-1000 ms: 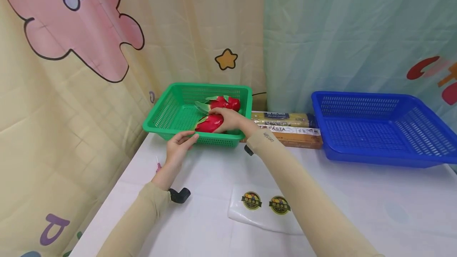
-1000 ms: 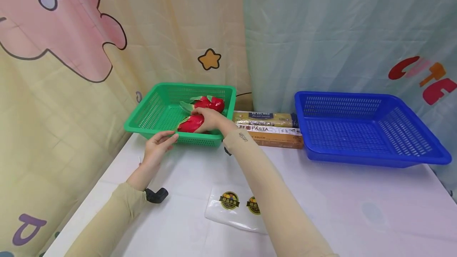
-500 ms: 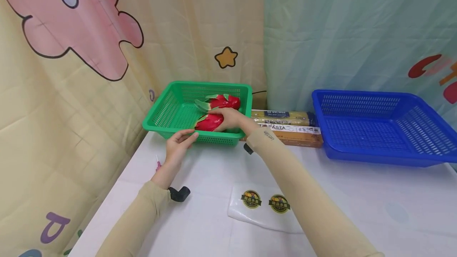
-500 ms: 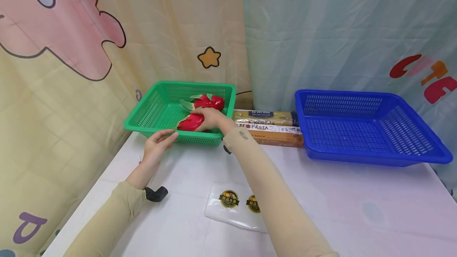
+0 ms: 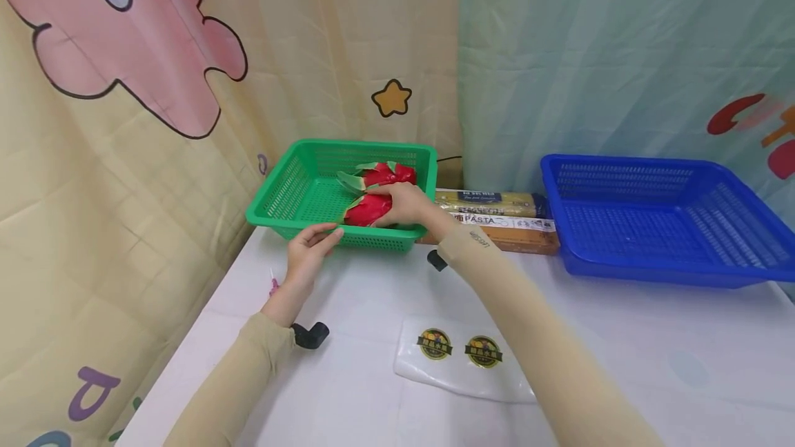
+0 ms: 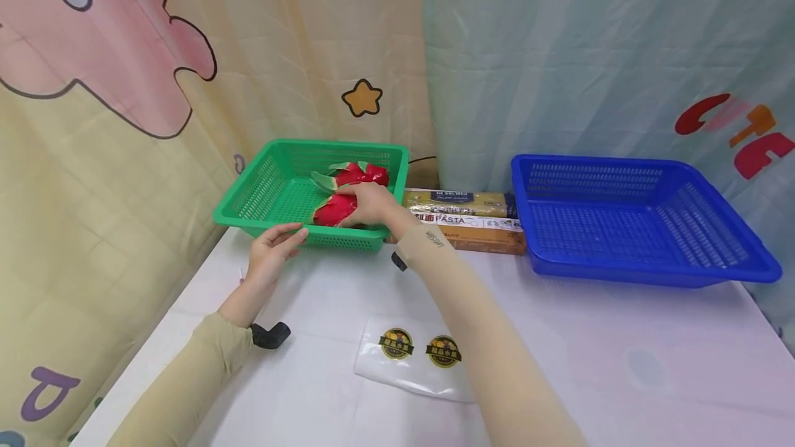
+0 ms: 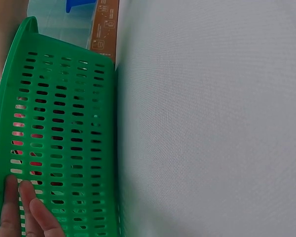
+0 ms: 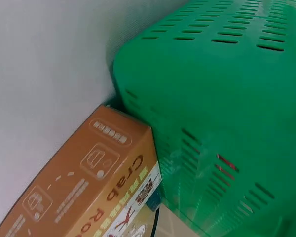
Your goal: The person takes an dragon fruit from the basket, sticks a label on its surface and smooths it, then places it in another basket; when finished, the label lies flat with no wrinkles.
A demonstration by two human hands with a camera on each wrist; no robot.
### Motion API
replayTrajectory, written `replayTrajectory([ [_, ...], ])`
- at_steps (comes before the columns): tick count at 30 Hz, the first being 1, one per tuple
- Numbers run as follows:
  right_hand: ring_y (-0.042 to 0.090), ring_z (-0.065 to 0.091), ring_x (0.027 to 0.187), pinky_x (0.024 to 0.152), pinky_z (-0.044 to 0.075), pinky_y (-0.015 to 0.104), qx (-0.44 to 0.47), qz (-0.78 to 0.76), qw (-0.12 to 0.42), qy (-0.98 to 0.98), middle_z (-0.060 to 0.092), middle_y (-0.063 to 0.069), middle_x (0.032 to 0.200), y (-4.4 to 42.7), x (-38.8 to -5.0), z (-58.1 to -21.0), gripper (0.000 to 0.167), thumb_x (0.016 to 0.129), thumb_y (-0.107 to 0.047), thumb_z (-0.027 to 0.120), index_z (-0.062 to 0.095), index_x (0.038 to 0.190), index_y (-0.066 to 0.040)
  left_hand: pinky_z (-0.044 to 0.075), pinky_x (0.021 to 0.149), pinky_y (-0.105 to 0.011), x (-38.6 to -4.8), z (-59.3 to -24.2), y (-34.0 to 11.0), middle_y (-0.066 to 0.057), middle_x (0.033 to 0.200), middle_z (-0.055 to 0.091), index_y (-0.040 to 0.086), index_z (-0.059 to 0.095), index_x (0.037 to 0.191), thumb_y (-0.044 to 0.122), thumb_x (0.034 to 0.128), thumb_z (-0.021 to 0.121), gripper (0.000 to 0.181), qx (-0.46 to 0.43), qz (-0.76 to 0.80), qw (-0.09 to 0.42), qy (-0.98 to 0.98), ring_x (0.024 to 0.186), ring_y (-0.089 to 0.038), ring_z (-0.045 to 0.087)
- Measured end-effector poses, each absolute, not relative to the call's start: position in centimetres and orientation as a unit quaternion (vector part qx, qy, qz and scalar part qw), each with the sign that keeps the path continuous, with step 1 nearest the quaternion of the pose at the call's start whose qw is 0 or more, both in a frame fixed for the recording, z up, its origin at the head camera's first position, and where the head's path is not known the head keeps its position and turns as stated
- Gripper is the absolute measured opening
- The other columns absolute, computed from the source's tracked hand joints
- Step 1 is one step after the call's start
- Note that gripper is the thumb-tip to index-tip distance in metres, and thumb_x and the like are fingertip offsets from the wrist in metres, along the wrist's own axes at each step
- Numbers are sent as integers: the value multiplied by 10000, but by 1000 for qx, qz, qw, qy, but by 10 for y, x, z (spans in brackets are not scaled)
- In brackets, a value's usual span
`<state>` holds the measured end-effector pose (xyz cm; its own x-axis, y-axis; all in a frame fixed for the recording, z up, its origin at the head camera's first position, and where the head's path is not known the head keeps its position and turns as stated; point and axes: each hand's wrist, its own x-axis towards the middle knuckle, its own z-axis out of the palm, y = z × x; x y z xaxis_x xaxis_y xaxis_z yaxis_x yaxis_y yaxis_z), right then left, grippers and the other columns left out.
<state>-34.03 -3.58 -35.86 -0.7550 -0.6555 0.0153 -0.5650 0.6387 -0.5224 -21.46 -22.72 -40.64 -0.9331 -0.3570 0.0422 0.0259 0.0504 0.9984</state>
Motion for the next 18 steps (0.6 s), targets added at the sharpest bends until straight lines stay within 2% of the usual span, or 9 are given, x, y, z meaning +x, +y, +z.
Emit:
replayTrajectory([
  [5, 248, 441, 1173, 828, 506, 352, -335, -285, 79, 894, 508, 72, 1308, -21, -336, -352, 792, 704, -400, 810, 466, 1396, -229, 502, 699, -249, -213, -406, -227, 115, 812, 663, -4, 653, 1087, 166, 824, 739, 324, 115, -678, 145, -712, 775, -70, 612],
  [12, 249, 425, 1185, 787, 528, 351, -304, -359, 57, 881, 481, 73, 1324, 10, -326, -334, 801, 708, -384, 808, 442, 1409, -254, 510, 728, -307, -213, -398, -226, 126, 784, 661, 4, 645, 1106, 184, 833, 731, 339, 115, -665, 137, -725, 770, -106, 648],
  [14, 236, 429, 1178, 778, 530, 351, -298, -384, 47, 872, 486, 62, 1319, 21, -321, -330, 797, 707, -377, 812, 446, 1405, -266, 506, 716, -288, -212, -397, -225, 130, 778, 654, -7, 634, 1125, 192, 838, 725, 361, 115, -661, 131, -730, 774, -118, 653],
  [18, 213, 445, 1158, 771, 531, 356, -296, -426, 26, 854, 506, 33, 1301, 43, -306, -323, 785, 697, -401, 816, 461, 1390, -299, 490, 688, -257, -211, -394, -224, 129, 715, 640, -15, 620, 1138, 200, 852, 710, 369, 118, -646, 120, -744, 686, -85, 618],
])
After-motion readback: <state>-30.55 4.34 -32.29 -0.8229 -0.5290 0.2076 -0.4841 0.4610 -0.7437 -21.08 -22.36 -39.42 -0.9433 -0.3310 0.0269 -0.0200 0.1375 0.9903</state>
